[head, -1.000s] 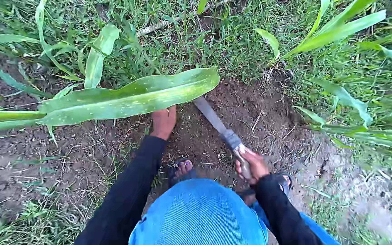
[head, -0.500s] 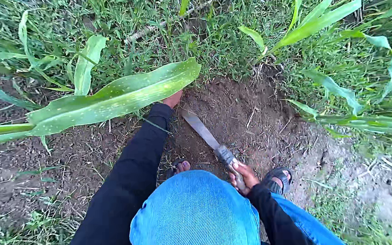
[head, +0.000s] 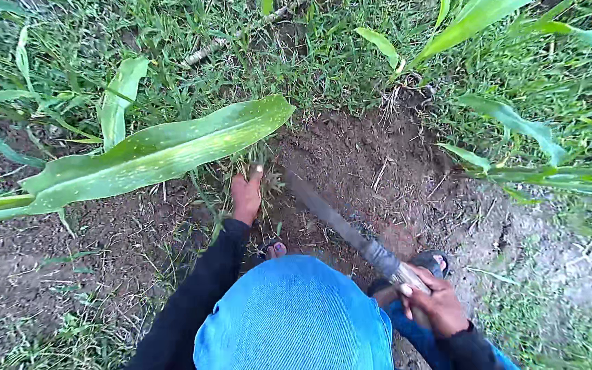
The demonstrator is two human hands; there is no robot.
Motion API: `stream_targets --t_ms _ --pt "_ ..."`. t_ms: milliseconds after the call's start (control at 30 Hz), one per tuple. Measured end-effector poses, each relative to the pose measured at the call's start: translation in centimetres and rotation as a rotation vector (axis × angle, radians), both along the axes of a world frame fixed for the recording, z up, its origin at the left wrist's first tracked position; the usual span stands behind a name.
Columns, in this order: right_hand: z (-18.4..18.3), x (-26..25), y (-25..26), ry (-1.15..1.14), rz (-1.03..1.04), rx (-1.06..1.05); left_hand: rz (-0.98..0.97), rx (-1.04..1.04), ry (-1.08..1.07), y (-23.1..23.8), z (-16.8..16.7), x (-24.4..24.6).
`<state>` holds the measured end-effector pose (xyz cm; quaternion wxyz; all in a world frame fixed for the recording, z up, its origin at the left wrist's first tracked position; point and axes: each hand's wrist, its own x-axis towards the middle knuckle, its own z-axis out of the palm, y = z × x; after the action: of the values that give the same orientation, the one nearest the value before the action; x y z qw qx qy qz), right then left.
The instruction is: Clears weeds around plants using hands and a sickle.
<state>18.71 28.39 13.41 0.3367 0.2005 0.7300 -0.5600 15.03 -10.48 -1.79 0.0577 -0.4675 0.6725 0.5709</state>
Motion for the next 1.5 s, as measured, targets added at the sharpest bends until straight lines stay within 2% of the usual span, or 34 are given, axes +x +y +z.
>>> stream_targets --t_ms 67,133,200,267,333,400,467,600,700,767,833,900,967,1000,1067,1100,1200,1233,1300,1333,1367,1433,1500 --pt "-0.1 1.9 1.2 -0.170 -0.188 -0.135 -0.063 -0.050 -0.106 1.0 0.6 2.0" --pt "-1.2 1.6 -0.8 -0.283 -0.289 -0.184 -0.147 -0.154 -0.089 0.9 1.8 1.2" --pt "-3.2 -1.5 -6.0 -0.338 -0.284 -0.138 -0.250 -0.228 -0.006 0.4 2.1 -2.0" --pt "-5.1 -4.7 -12.1 -0.404 -0.310 -0.121 -0.434 -0.335 0.067 -0.1 1.2 -6.5" --pt "-5.9 -5.3 -15.8 -0.453 -0.362 -0.156 -0.626 -0.437 0.051 -0.4 -0.4 -11.4" --pt "-5.9 -4.4 -16.2 -0.446 -0.377 -0.170 -0.789 -0.562 -0.027 0.1 -2.0 -14.5" --pt "-6.0 -4.2 -15.0 -0.392 -0.385 -0.162 -0.880 -0.630 -0.093 0.9 -2.2 -16.2" --pt "-3.9 -3.2 -10.8 -0.306 -0.277 -0.095 -0.868 -0.539 -0.150 1.2 -1.1 -14.5" --pt "-3.1 -1.1 -5.4 -0.231 -0.229 -0.096 -0.838 -0.455 -0.105 1.0 -1.3 -9.1" --pt "-3.0 0.4 -1.7 -0.194 -0.197 -0.152 -0.672 -0.418 -0.080 0.2 -1.0 -4.4" --pt "-3.4 0.9 -0.1 -0.215 -0.188 -0.210 -0.389 -0.403 -0.022 -1.3 -0.5 -0.1" --pt "-5.1 -0.5 -2.5 -0.283 -0.189 -0.199 -0.124 -0.384 -0.031 -2.7 0.4 2.2" --pt "-7.8 -4.7 -9.4 -0.319 -0.074 -0.133 0.043 -0.393 -0.067 -3.9 1.6 1.5" --pt "-9.1 -6.8 -13.1 -0.320 -0.040 -0.106 0.040 -0.425 -0.054 -4.0 1.7 0.4" --pt "-10.9 -9.5 -17.9 -0.273 -0.028 -0.102 -0.093 -0.504 0.015 -4.1 1.6 -3.3" --pt "-11.2 -9.9 -18.6 -0.258 -0.005 -0.106 -0.196 -0.537 0.016 -4.4 1.3 -5.3" --pt "-10.7 -9.9 -17.9 -0.258 0.007 -0.120 -0.559 -0.563 -0.152 -4.7 -1.0 -10.7" --pt "-10.4 -9.5 -17.7 -0.268 -0.020 -0.135 -0.664 -0.591 -0.166 -4.9 -2.7 -12.6" --pt "-9.8 -8.0 -17.5 -0.315 -0.094 -0.174 -0.644 -0.748 -0.019 -5.4 -9.2 -15.4" --pt "-9.5 -7.2 -17.2 -0.340 -0.123 -0.191 -0.618 -0.761 0.032 -5.7 -11.3 -16.7" --pt "-8.9 -6.4 -16.9 -0.371 -0.150 -0.196 -0.635 -0.704 -0.017 -5.8 -10.5 -17.8" --pt "-7.7 -4.9 -15.5 -0.428 -0.192 -0.185 -0.662 -0.582 -0.125 -5.6 -6.3 -18.9" --pt "-7.2 -3.2 -12.5 -0.451 -0.193 -0.166 -0.665 -0.585 -0.192 -5.2 -4.3 -18.7"
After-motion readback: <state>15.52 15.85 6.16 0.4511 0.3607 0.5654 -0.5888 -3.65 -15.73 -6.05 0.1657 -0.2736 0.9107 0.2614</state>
